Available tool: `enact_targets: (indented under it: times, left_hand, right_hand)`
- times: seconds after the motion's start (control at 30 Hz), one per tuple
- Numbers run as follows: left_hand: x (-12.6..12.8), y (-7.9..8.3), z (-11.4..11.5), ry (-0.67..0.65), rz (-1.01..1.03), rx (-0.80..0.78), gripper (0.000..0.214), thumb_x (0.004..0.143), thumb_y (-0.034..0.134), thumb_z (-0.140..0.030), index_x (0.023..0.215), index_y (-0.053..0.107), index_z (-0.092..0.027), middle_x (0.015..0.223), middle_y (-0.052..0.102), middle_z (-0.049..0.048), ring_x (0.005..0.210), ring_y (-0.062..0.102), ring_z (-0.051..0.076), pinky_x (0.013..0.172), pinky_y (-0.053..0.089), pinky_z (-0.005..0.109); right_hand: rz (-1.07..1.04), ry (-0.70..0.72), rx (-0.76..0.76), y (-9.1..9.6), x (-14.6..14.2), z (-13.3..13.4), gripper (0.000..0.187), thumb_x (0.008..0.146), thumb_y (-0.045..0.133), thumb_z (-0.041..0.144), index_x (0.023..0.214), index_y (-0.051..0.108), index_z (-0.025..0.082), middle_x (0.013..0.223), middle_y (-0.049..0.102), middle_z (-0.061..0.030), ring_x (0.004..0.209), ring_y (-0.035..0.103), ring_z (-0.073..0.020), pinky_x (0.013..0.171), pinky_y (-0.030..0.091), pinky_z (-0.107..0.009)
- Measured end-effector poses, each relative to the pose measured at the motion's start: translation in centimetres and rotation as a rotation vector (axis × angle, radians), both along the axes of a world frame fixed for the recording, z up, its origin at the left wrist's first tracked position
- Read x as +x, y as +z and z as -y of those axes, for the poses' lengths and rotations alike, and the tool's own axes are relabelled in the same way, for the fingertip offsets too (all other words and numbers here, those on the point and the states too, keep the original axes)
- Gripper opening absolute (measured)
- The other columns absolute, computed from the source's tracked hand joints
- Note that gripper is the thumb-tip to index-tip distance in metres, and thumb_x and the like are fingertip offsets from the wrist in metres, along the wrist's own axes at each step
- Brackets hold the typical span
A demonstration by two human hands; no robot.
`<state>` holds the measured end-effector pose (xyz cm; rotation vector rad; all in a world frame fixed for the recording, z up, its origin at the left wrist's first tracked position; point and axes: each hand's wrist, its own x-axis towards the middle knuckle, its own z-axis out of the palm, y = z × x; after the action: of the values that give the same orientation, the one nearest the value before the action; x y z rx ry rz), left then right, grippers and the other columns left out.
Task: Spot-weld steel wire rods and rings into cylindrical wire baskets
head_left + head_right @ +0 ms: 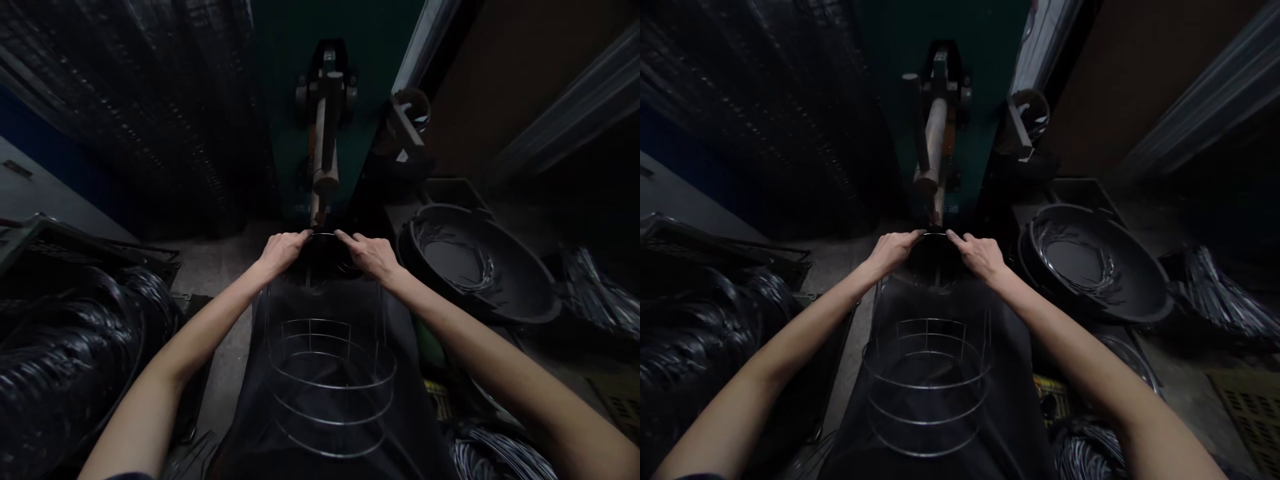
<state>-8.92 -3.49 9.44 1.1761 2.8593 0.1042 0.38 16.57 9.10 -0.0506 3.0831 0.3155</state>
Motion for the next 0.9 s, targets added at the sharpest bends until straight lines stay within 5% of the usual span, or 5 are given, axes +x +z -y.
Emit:
enact_targets:
  times: [0.43,0.9]
  left_hand:
    - [-2.6,0.5,-0.5,-0.002,-0.014,0.025,0.038,0.095,0.037,-0.023,0.128,0.055,-0.026,0.095,0.071,0.0102,0.084,0.069,0.024,0.071,0.048,0.029]
    - [-3.2,0.5,0.8,0.015,0.12,0.194,0.037,0.097,0.036,-0.039,0.116,0.064,-0.023,0.087,0.071,0.0084,0.073,0.065,0.02,0.068,0.045,0.027]
  right_hand:
    - [0.0,-0.011,-0.056,1.7,-2.3,-0.3,0.054,0.094,0.03,0.016,0.146,0.037,0.029,0.108,0.069,-0.0102,0.082,0.067,-0.0215,0.061,0.039,-0.029]
    - [-0.05,-0.001,-0.199,1.3,-3.2,-0.8,0.04,0.097,0.031,0.029,0.132,0.052,0.03,0.105,0.072,-0.0068,0.084,0.066,-0.0217,0.059,0.035,-0.028]
